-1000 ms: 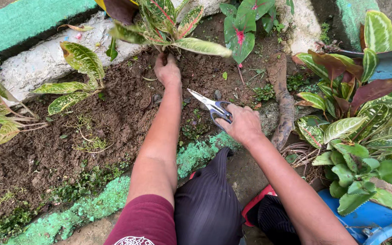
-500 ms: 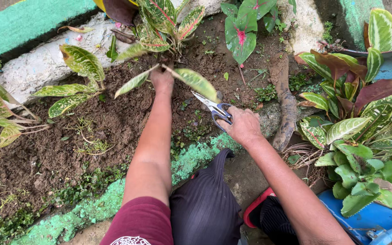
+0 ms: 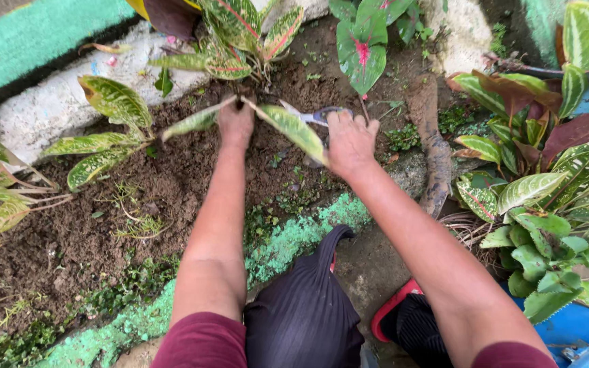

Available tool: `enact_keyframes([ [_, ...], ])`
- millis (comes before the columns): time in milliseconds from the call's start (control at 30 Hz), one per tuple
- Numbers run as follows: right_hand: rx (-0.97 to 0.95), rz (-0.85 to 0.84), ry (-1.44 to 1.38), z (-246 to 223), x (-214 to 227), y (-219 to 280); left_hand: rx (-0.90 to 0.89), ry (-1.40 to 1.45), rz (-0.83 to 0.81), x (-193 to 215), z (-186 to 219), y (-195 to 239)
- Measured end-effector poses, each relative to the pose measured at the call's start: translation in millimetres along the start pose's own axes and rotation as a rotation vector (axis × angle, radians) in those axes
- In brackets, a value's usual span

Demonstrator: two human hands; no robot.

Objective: The person weeds a garden bed by hand and with tools. They use a small hand hoe to loosen the soil and pull out weeds, and a pair of scissors to cut unwanted plant stems. The removed weeds are placed into a blue bucket.

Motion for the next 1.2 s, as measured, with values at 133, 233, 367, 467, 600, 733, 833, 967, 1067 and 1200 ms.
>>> enact_keyframes([
  [133, -0.022, -0.074, 0.044, -14, -7, -27, -0.127, -0.381, -0.09, 22, 46, 1],
  [233, -0.037, -0.158, 0.078, -22, -9, -45, -0.142, -0.642, -0.155, 28, 63, -4],
  [367, -0.045, -0.201, 0.115, -32, -12, -55, -0.14, -0.819, -0.177, 25, 75, -5],
  [467, -0.019, -0.145, 0.093, -35, -21, -65, -0.063, -0.776, -0.213, 19, 69, -8],
  [600, 0.068, -0.143, 0.259, -43, -39, -84, -0.305, -0.837, -0.149, 3, 53, -33],
  [733, 0.126, -0.323, 0.315, -39, -59, -86, -0.456, -1.008, -0.044, -25, 45, -54],
  [833, 0.121, -0.3, 0.322, -36, -74, -83, -0.526, -1.109, 0.01, -42, 52, -56],
  [967, 0.068, -0.304, 0.211, -22, -105, -88, -0.075, -0.132, -0.101, -56, 44, -35],
  [1067, 0.032, -0.289, 0.113, -9, -110, -87, -0.709, -1.262, 0.0, -109, 56, 2],
  [1200, 0.04, -0.273, 0.064, -1, -90, -35, -0.746, -1.086, 0.046, -103, 35, 28],
])
Point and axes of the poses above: each hand's wrist, its own y-axis away from the middle knuckle, its own x-axis out of the back of the hand, z = x × y, the point moved 2 cm from there along -y, towards the middle knuckle, and after that the axes turned 7 degrees about x, right-handed, at the moved point
